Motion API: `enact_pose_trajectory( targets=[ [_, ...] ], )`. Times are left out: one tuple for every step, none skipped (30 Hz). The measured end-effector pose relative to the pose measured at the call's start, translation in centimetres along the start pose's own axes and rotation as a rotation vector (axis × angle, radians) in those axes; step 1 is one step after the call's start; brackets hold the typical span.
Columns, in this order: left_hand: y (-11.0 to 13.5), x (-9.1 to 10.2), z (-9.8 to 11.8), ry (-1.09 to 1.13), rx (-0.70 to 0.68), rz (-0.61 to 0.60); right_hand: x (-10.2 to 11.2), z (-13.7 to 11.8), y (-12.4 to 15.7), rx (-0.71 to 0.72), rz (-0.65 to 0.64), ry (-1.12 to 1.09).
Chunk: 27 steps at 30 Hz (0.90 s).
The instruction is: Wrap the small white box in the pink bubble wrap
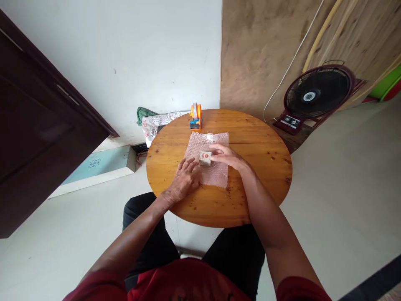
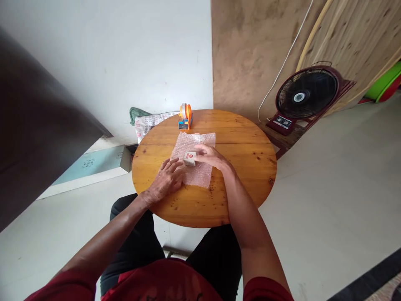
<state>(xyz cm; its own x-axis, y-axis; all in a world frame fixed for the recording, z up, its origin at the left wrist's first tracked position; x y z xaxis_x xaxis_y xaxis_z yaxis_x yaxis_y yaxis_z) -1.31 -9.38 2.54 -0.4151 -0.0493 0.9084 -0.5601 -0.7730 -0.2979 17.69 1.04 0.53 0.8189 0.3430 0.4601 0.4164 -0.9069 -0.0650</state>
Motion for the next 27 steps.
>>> enact_pose_trajectory(
  targets=[
    [-0.2, -0.1, 0.1, -0.003, -0.010, 0.009, -0.2, -0.2, 0.1, 0.025, -0.028, 0.017],
    [-0.3, -0.1, 0.2, 0.001, -0.020, 0.022, -0.4, -0.4, 0.1, 0.050, -0.033, 0.051],
    [-0.3, -0.1, 0.2, 0.010, -0.030, 0.034, -0.5, -0.7, 0.1, 0.075, -0.023, 0.101],
    [-0.2, -0.1, 0.3, 0.024, -0.039, 0.046, -0.6, -0.9, 0.1, 0.099, -0.007, 0.152],
    [0.0, 0.0, 0.3, 0.041, -0.046, 0.056, -0.7, -1.0, 0.0, 0.120, 0.004, 0.192],
    [0.2, 0.1, 0.4, 0.056, -0.048, 0.061, -0.8, -1.2, 0.0, 0.133, 0.009, 0.216],
    [0.4, 0.2, 0.4, 0.066, -0.042, 0.060, -0.9, -1.3, 0.0, 0.138, 0.006, 0.223],
    [0.7, 0.3, 0.4, 0.069, -0.035, 0.052, -1.0, -1.4, -0.1, 0.137, -0.001, 0.219],
    [0.8, 0.4, 0.5, 0.066, -0.025, 0.040, -1.0, -1.4, -0.1, 0.135, -0.007, 0.215],
    [1.0, 0.5, 0.5, 0.056, -0.015, 0.024, -1.0, -1.5, -0.1, 0.133, -0.007, 0.219],
    [1.1, 0.5, 0.4, 0.039, -0.001, 0.012, -0.9, -1.5, -0.1, 0.134, 0.000, 0.236],
    [1.2, 0.6, 0.4, 0.020, 0.014, 0.006, -0.8, -1.6, -0.1, 0.138, 0.014, 0.262],
    [1.2, 0.6, 0.3, 0.001, 0.026, 0.006, -0.7, -1.7, -0.1, 0.144, 0.030, 0.294],
    [1.2, 0.6, 0.2, -0.015, 0.036, 0.013, -0.6, -1.9, 0.0, 0.148, 0.043, 0.326],
    [1.1, 0.5, 0.1, -0.023, 0.039, 0.024, -0.6, -2.0, 0.0, 0.149, 0.048, 0.351],
    [1.0, 0.4, 0.0, -0.024, 0.033, 0.040, -0.6, -2.0, 0.0, 0.144, 0.042, 0.365],
    [0.8, 0.3, 0.0, -0.016, 0.019, 0.059, -0.6, -2.1, 0.1, 0.139, 0.027, 0.365],
    [0.5, 0.3, 0.0, 0.000, 0.006, 0.081, -0.7, -2.2, 0.2, 0.136, 0.007, 0.351],
    [0.2, 0.3, 0.0, 0.020, -0.002, 0.106, -0.8, -2.3, 0.3, 0.136, -0.007, 0.328],
    [-0.3, 0.5, -0.1, 0.043, -0.002, 0.132, -0.8, -2.5, 0.4, 0.135, -0.008, 0.300],
    [-0.8, 0.6, -0.3, 0.068, 0.006, 0.156, -0.7, -2.6, 0.5, 0.128, 0.000, 0.267],
    [-1.4, 0.8, -0.6, 0.097, 0.024, 0.178, -0.7, -2.6, 0.5, 0.112, 0.012, 0.233],
    [-2.0, 1.1, -0.9, 0.130, 0.049, 0.193, -0.5, -2.6, 0.6, 0.089, 0.025, 0.199],
    [-2.7, 1.3, -1.4, 0.172, 0.077, 0.199, -0.4, -2.5, 0.6, 0.064, 0.032, 0.167],
    [-3.5, 1.4, -1.8, 0.221, 0.106, 0.197, -0.3, -2.5, 0.5, 0.050, 0.033, 0.136],
    [-4.3, 1.6, -2.3, 0.276, 0.136, 0.189, -0.2, -2.5, 0.5, 0.048, 0.032, 0.099],
    [-5.0, 1.6, -2.7, 0.330, 0.166, 0.176, 0.1, -2.5, 0.4, 0.055, 0.037, 0.056]
  ],
)
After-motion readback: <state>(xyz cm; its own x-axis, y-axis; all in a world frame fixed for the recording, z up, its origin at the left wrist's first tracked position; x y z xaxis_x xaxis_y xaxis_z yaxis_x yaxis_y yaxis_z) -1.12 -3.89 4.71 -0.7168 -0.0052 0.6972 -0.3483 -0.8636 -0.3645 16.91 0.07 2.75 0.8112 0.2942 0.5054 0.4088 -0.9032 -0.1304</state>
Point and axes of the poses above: each hand's wrist, its own y-axis away from the middle knuckle, its own x-axis out of the back of the hand, z = x × y, the point moved 5 cm from there along -y, towards the middle knuckle, and after that the axes turned 10 degrees about y, right-handed, at the moved point
